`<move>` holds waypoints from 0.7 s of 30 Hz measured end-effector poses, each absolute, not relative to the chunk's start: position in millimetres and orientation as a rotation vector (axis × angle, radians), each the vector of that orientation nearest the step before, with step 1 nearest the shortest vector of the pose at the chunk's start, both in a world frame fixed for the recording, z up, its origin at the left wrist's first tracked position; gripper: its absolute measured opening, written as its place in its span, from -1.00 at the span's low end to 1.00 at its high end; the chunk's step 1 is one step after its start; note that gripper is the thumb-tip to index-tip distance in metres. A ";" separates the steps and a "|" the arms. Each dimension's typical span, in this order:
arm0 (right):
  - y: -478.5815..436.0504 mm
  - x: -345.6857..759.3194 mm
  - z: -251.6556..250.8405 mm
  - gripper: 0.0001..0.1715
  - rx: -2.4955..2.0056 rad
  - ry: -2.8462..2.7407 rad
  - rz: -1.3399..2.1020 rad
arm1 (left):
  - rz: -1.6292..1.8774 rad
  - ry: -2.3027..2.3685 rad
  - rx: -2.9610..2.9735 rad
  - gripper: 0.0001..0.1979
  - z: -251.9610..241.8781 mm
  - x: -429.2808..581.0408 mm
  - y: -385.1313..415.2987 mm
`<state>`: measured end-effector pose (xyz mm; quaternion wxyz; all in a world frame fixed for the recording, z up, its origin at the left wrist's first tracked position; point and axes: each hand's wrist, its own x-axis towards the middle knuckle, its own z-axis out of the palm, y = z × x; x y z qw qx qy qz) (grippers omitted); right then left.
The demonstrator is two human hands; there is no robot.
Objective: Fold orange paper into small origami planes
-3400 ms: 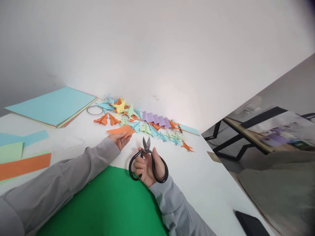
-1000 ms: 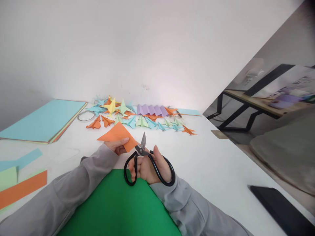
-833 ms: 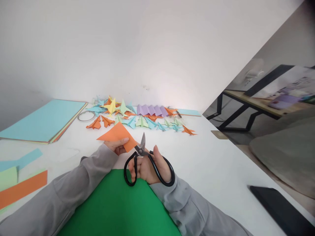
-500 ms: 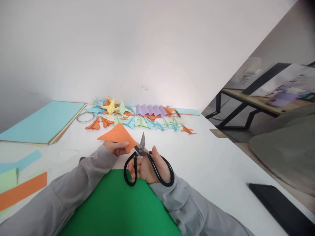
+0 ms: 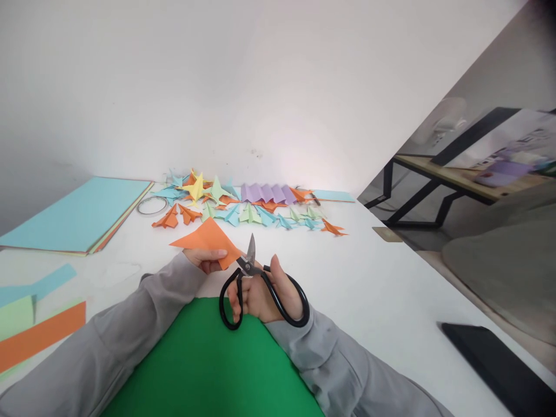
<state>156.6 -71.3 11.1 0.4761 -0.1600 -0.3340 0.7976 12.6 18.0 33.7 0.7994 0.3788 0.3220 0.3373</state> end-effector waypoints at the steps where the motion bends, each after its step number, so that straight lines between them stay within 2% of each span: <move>1: -70.8 156.7 10.1 -0.14 -0.398 -0.820 1.956 | 0.706 0.677 0.816 -0.82 31.2 11.2 20.4; 15: -72.0 157.0 11.5 -0.05 -0.476 -0.737 2.013 | 0.514 0.595 0.921 -0.77 16.3 1.5 39.2; 21: -73.1 157.9 14.0 -0.11 -0.468 -0.763 1.995 | 0.494 0.571 0.965 -0.77 19.1 0.6 39.8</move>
